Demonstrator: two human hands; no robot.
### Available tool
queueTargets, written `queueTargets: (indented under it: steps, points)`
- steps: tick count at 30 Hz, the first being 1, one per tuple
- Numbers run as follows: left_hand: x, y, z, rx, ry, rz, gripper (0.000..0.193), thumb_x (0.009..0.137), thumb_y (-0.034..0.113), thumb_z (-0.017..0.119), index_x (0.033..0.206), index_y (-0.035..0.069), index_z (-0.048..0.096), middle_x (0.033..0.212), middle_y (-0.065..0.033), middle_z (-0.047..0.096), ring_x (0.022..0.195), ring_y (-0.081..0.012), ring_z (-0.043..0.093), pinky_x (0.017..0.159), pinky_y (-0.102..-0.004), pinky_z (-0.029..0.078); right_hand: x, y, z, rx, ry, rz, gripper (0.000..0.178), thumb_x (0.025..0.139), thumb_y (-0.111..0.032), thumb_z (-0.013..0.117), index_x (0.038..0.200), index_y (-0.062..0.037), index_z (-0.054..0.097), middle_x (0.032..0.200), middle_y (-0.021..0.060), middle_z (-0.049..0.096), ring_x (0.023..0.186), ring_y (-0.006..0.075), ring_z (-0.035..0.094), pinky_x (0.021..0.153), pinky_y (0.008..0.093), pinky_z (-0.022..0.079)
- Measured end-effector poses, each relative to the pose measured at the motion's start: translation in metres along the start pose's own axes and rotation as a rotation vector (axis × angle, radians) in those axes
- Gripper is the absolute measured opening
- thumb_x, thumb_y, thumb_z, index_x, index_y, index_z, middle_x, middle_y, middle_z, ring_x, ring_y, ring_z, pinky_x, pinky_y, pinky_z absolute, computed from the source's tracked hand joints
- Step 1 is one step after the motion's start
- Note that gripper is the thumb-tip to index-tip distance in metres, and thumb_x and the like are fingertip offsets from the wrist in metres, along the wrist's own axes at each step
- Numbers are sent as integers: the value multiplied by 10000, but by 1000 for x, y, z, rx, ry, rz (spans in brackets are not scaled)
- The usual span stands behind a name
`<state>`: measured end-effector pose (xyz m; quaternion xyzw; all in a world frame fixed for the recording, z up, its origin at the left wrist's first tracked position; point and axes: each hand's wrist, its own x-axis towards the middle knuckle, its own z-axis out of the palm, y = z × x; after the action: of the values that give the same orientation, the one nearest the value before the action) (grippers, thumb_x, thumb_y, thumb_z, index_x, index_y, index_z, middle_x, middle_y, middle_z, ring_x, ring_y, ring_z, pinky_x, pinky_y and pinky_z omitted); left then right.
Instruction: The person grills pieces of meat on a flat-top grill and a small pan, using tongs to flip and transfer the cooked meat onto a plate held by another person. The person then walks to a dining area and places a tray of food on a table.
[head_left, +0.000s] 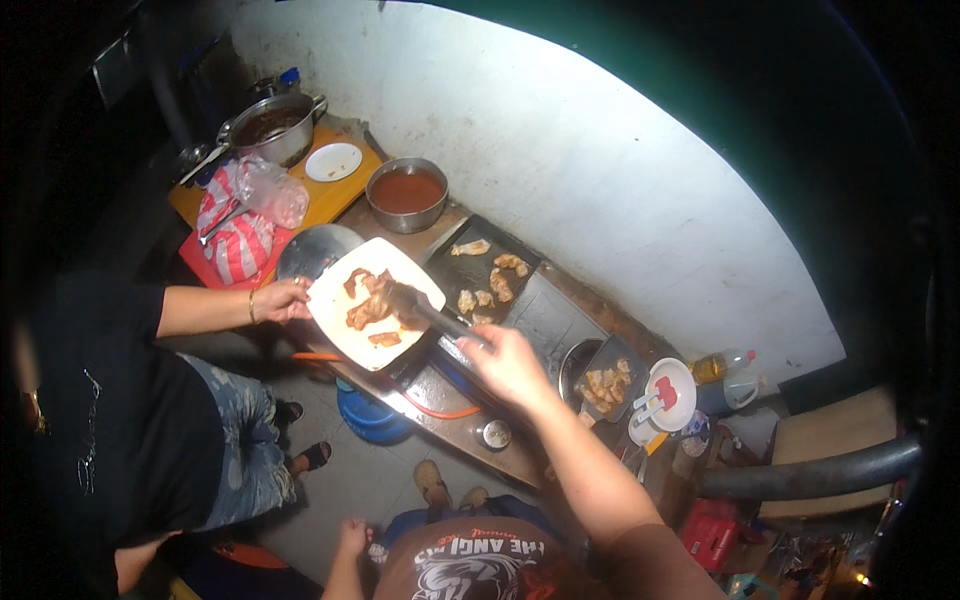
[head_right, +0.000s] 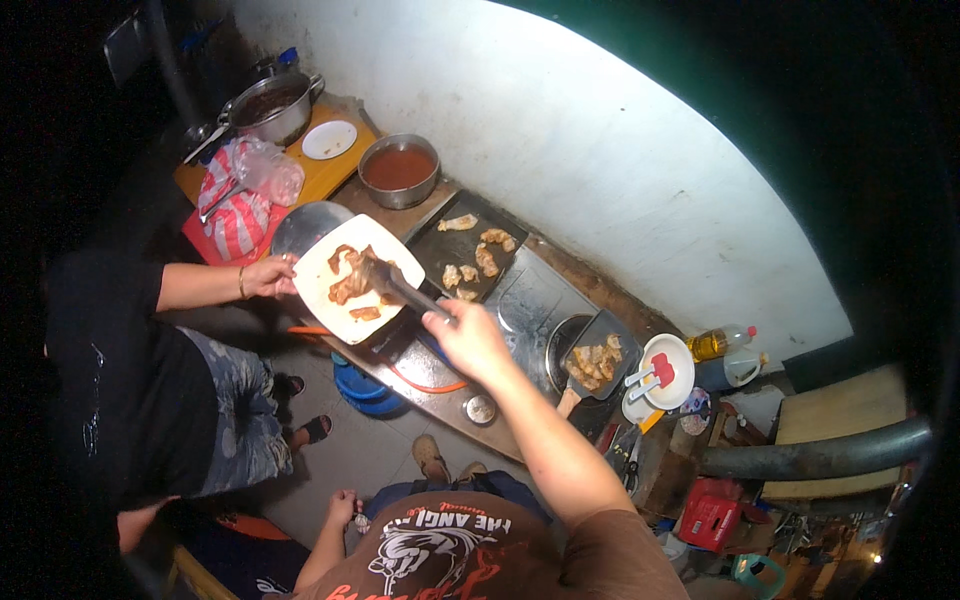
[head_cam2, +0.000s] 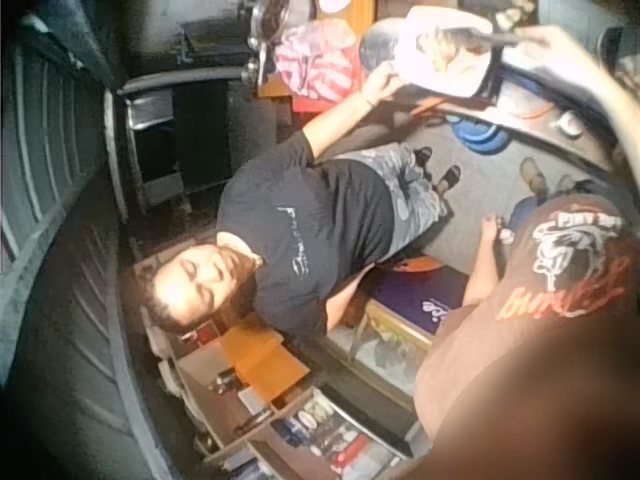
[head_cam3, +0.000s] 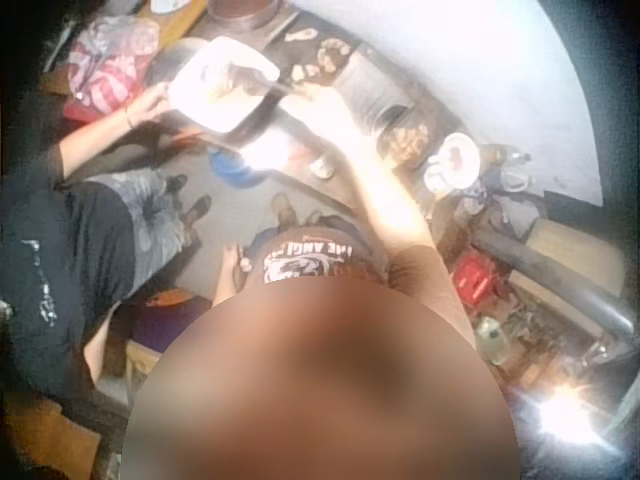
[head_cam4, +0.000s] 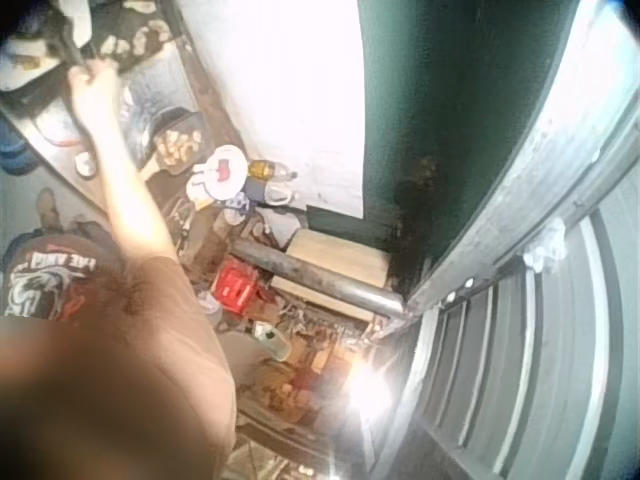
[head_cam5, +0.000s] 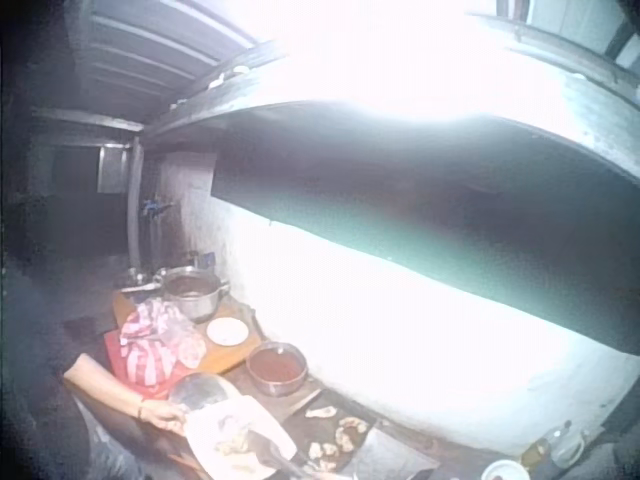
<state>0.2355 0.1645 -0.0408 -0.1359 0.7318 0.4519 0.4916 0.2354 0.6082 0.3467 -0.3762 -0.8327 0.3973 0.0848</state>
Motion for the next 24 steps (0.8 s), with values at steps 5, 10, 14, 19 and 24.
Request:
queueTargets:
  steps: [5, 10, 14, 19, 24]
  points:
    - [-6, 0, -2, -52, 3, 13, 144, 961, 171, 542, 955, 27, 541, 711, -92, 634, 524, -165, 568, 486, -315, 484, 24, 24, -39, -109, 257, -15, 460, 884, -365, 641, 1189, -21, 651, 1051, 256, 683, 1022, 386, 662, 913, 449, 506]
    - [-13, -5, -5, 27, 32, -15, 126, 966, 152, 520, 975, 29, 543, 694, -71, 616, 499, -143, 543, 443, -291, 443, 91, 68, -71, -597, 283, 185, 369, 888, -324, 632, 1089, -18, 675, 1007, 225, 700, 982, 377, 671, 859, 474, 525]
    - [-22, -8, -6, -39, 61, -90, 146, 969, 159, 512, 974, 18, 551, 677, -52, 604, 489, -127, 525, 424, -287, 420, 125, 92, -50, -715, 214, 203, 376, 889, -343, 624, 1128, -58, 671, 1029, 211, 699, 1006, 372, 664, 877, 467, 520]
    - [-25, -10, -8, -10, 54, -56, 177, 970, 180, 504, 938, 19, 570, 679, -51, 606, 506, -123, 530, 435, -287, 419, 122, 95, -55, -673, 268, 261, 370, 894, -336, 618, 1156, -81, 672, 1048, 213, 694, 1029, 374, 656, 886, 471, 515]
    - [-17, -6, -3, -25, 43, -44, 164, 977, 177, 512, 999, 21, 560, 729, -88, 648, 521, -147, 563, 473, -293, 465, 97, 76, -72, -614, 326, 209, 342, 895, -329, 616, 1149, -110, 681, 1014, 217, 699, 1003, 386, 661, 874, 489, 511]
